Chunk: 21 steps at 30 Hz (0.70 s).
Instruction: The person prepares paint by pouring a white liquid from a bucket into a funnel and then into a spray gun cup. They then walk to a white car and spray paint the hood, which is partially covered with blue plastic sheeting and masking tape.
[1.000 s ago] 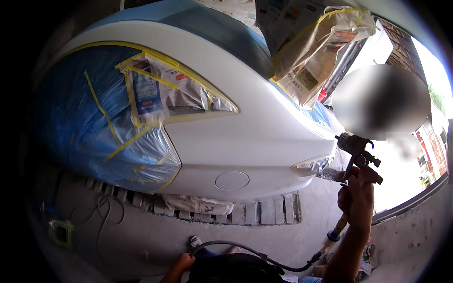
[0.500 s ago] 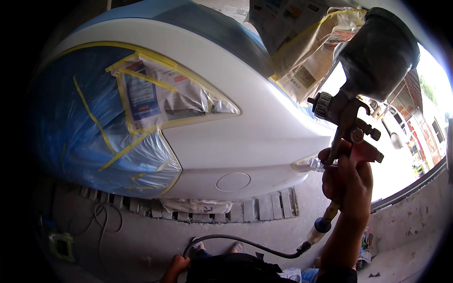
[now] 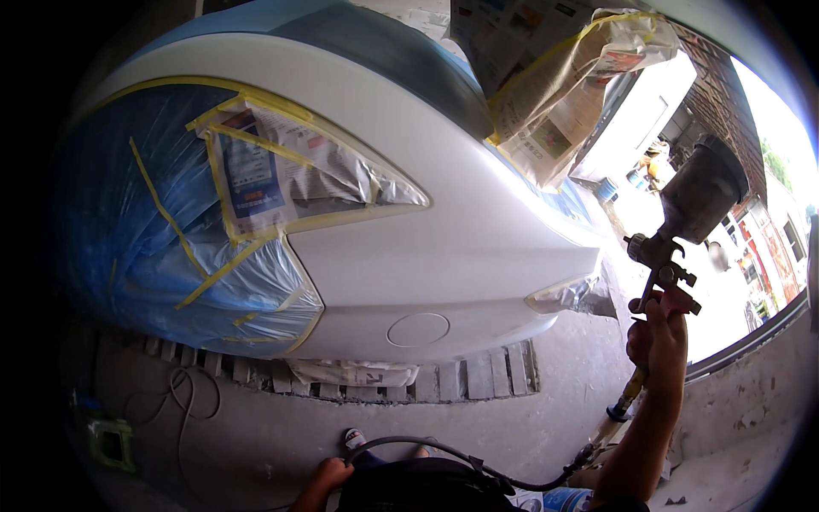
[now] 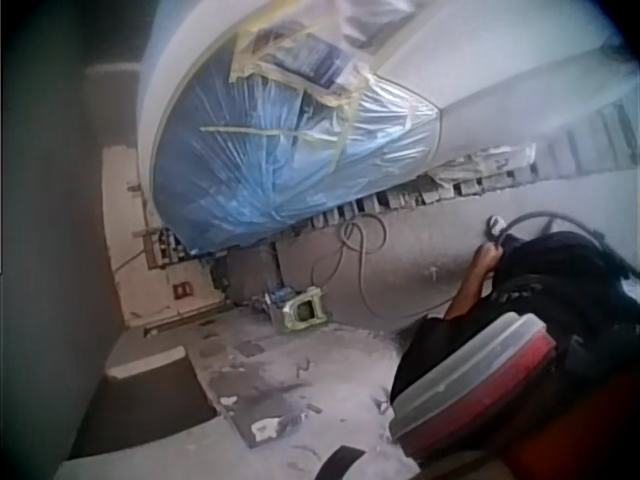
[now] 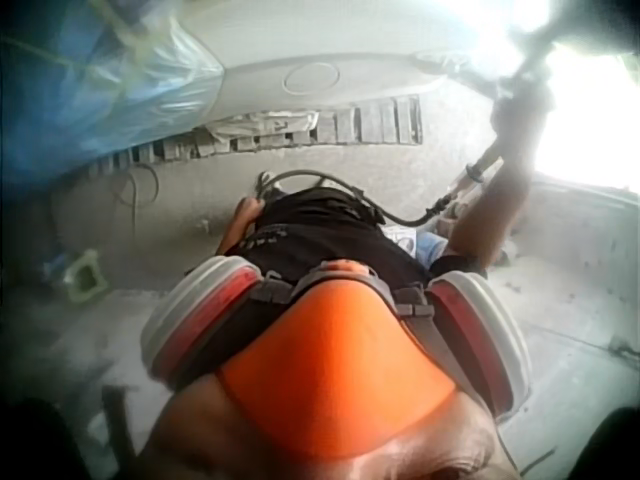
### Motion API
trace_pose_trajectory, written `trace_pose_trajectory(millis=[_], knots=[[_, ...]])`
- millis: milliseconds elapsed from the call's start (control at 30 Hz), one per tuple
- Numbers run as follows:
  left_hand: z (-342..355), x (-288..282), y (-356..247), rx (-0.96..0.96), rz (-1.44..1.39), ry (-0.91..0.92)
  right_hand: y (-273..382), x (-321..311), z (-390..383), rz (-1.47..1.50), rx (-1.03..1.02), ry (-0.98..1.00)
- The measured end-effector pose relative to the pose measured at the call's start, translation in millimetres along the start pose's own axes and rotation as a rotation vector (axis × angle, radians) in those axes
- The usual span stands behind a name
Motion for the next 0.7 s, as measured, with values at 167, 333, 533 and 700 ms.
trace_pose_trajectory(millis=[167,333,533,700], knots=[[6.3,4.7,6.2,-0.013,0.012,-0.021,5.4,18.0,1.7,0.003,-0.011,0.006],[5.4,-1.7,15.2,-0.020,-0.021,-0.033,24.3,66.6,-8.6,0.037,-0.016,0.134],[0.4,-2.2,38.0,-0.075,-0.186,-0.067,61.6,139.7,-20.9,0.126,-0.148,0.326],[-3.5,-2.2,52.0,-0.102,-0.222,-0.067,97.3,192.7,-30.2,0.257,-0.230,0.463]])
Point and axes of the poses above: each hand's wrist, its own z-axis towards the middle knuckle, its own x-axis out of the palm, y = z × x, the point moved 3 cm from there along z, towards the middle knuckle, and after that the axes turned 11 degrees about z, right-handed, at the moved point
